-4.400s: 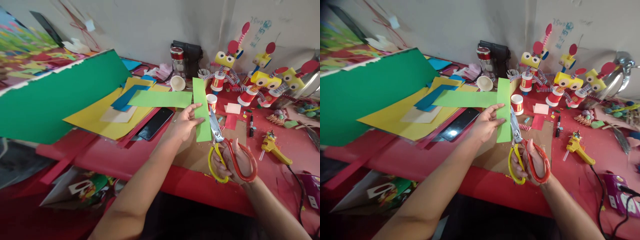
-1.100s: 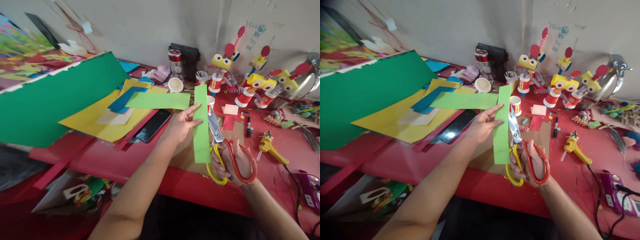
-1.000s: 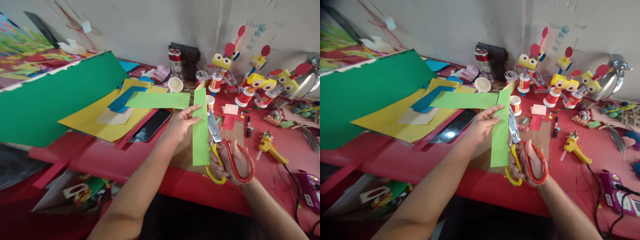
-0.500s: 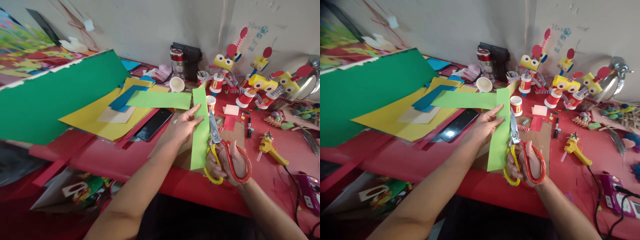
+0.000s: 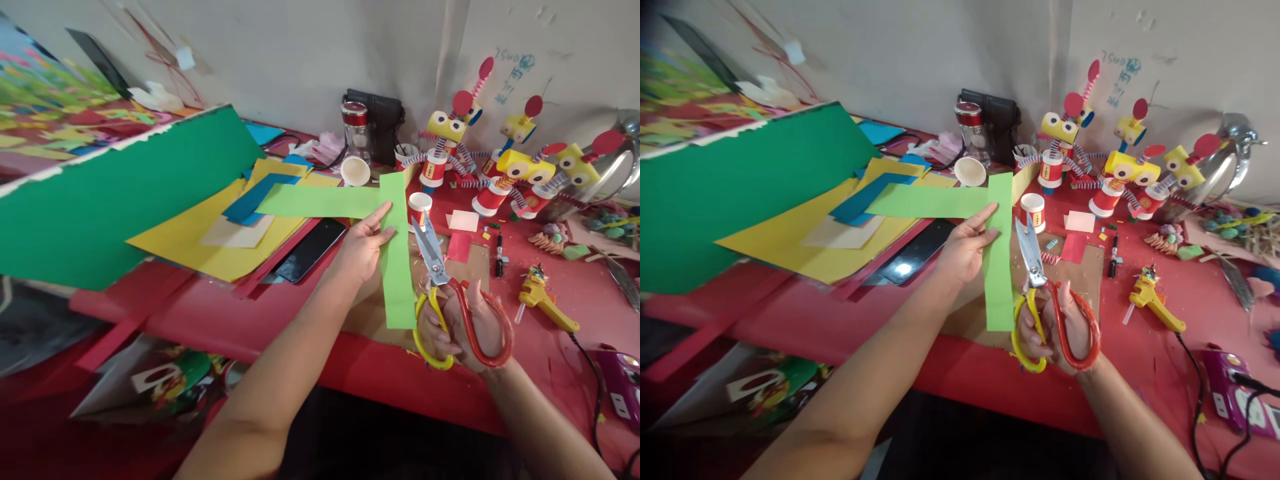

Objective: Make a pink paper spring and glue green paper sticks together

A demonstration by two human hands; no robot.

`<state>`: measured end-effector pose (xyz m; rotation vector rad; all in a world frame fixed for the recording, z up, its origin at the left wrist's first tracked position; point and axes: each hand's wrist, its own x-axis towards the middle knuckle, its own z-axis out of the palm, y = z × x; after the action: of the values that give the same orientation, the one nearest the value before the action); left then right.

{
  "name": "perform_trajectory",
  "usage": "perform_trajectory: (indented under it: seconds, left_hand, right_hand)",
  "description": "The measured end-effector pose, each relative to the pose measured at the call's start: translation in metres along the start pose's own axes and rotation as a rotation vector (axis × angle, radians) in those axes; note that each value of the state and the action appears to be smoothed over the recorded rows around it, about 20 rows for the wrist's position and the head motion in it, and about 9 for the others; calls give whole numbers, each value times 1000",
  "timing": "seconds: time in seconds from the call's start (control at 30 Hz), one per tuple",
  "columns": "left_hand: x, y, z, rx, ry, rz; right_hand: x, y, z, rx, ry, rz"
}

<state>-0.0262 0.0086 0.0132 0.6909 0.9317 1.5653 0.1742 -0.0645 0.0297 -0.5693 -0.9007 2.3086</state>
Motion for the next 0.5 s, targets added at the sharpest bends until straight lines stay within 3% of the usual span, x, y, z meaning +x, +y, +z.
perform_trajectory:
  seconds: [0.33, 0.4, 0.5]
  left_hand:
    - [7, -2, -3, -32, 101, -4]
    - [7, 0, -3, -20, 83, 68]
    - [5, 8, -4, 81, 114, 306]
  right_hand:
    - [2, -2, 4, -73, 54, -37]
    - [2, -3, 4, -87, 49, -36]
    - [1, -4, 6, -77, 94, -58]
